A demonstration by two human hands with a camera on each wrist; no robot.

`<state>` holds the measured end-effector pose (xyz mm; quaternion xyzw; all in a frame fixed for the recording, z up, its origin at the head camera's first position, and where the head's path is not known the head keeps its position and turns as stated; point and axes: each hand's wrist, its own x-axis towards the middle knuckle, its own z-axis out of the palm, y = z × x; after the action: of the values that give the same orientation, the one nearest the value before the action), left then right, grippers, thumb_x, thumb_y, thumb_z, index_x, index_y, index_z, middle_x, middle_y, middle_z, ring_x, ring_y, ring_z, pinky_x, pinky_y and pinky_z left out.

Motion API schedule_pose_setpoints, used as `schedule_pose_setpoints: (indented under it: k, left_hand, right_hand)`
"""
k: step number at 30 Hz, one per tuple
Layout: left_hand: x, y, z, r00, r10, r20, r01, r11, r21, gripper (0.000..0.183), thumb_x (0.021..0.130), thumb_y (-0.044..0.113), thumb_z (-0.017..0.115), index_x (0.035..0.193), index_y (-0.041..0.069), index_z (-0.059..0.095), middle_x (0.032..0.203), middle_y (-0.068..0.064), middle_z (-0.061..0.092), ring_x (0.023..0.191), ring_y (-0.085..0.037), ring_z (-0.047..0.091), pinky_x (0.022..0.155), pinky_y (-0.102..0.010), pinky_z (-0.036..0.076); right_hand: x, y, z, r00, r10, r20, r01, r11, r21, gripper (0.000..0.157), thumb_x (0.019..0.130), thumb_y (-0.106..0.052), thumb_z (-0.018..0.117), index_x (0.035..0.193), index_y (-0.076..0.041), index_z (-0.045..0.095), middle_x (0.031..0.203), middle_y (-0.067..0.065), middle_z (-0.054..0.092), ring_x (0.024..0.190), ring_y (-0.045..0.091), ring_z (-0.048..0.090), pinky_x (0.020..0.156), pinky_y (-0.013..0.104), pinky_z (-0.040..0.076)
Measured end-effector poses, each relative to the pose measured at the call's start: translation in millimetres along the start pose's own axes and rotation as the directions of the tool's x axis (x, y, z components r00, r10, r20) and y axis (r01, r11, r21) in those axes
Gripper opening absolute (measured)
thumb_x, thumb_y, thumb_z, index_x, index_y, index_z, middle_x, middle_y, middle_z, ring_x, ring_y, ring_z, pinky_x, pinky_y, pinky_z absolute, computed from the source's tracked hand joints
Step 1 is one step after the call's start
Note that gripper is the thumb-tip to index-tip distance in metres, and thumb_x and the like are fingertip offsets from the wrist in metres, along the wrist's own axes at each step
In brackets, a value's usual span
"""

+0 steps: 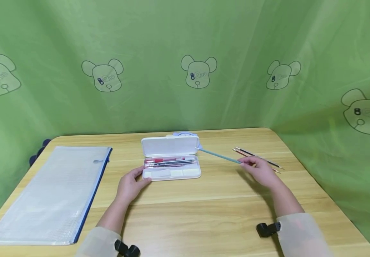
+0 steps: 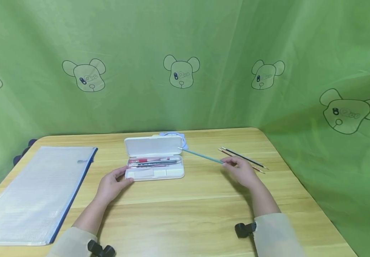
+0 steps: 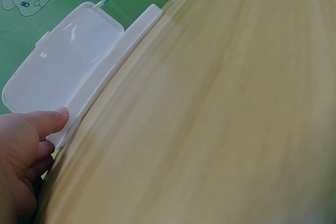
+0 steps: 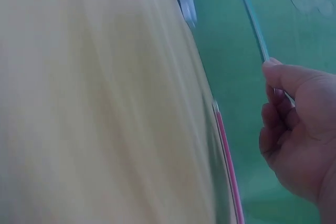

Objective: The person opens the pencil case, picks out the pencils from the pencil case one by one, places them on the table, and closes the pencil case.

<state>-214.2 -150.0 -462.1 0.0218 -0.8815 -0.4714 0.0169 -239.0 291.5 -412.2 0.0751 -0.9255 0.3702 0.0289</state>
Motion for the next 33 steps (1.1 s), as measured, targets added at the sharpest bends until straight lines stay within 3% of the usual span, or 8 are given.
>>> schedule_pose_setpoints:
  k: [4,7,11,22,33]
  left_hand:
    - [0.3,0.8,-0.6,1.0,-0.007,0.008,0.008,1.0,-0.006,0.059,0.088,0.026,0.073,0.138,0.003,0.053,0.142,-0.016,0.055,0.138,-0.036,0.045,0.117,-0.05,0.035]
    - [0.6,0.8,-0.8,1.0,-0.013,0.013,0.013,1.0,-0.012,0.059,0.088,0.025,0.073,0.139,0.003,0.053,0.143,-0.016,0.055,0.138,-0.036,0.044,0.117,-0.05,0.035]
    - [0.8,1.0,-0.8,1.0,-0.013,0.014,0.013,1.0,-0.017,0.059,0.088,0.026,0.073,0.139,0.004,0.053,0.143,-0.016,0.055,0.138,-0.035,0.045,0.117,-0.05,0.035]
    - [-0.6,0.4,-1.4,1.0,-0.013,0.009,0.013,1.0,-0.009,0.059,0.088,0.025,0.073,0.138,0.003,0.054,0.142,-0.017,0.055,0.137,-0.035,0.046,0.117,-0.049,0.036]
    - [-0.3,0.7,0.1,1.0,0.007,0.005,-0.007,1.0,0.002,0.058,0.088,0.023,0.073,0.138,0.002,0.053,0.141,-0.018,0.056,0.137,-0.035,0.047,0.116,-0.049,0.037]
  right_hand:
    - [-10,22,-15.0,0.996,0.085,-0.023,-0.086,0.996,-0.034,0.037,0.099,-0.031,0.057,0.124,-0.004,0.064,0.111,0.019,0.063,0.092,0.02,0.054,0.075,0.026,0.046]
    - [-17,38,-23.9,0.989,0.146,-0.036,-0.146,0.989,-0.018,0.045,0.1,-0.037,0.055,0.129,-0.003,0.061,0.126,0.027,0.06,0.105,0.034,0.058,0.085,0.041,0.051]
    - [-24,59,-32.1,0.979,0.189,-0.075,-0.19,0.982,-0.015,0.052,0.1,-0.04,0.053,0.13,0.002,0.058,0.135,0.033,0.054,0.123,0.048,0.049,0.098,0.057,0.044]
    - [-27,85,-41.4,0.966,0.245,-0.082,-0.251,0.965,-0.073,0.051,0.101,-0.038,0.052,0.128,0.004,0.059,0.137,0.036,0.048,0.127,0.055,0.042,0.102,0.064,0.037]
    - [-26,92,-40.2,0.976,0.208,-0.066,-0.217,0.957,-0.19,0.038,0.1,-0.026,0.053,0.122,0.003,0.063,0.13,0.035,0.054,0.122,0.055,0.047,0.099,0.063,0.039]
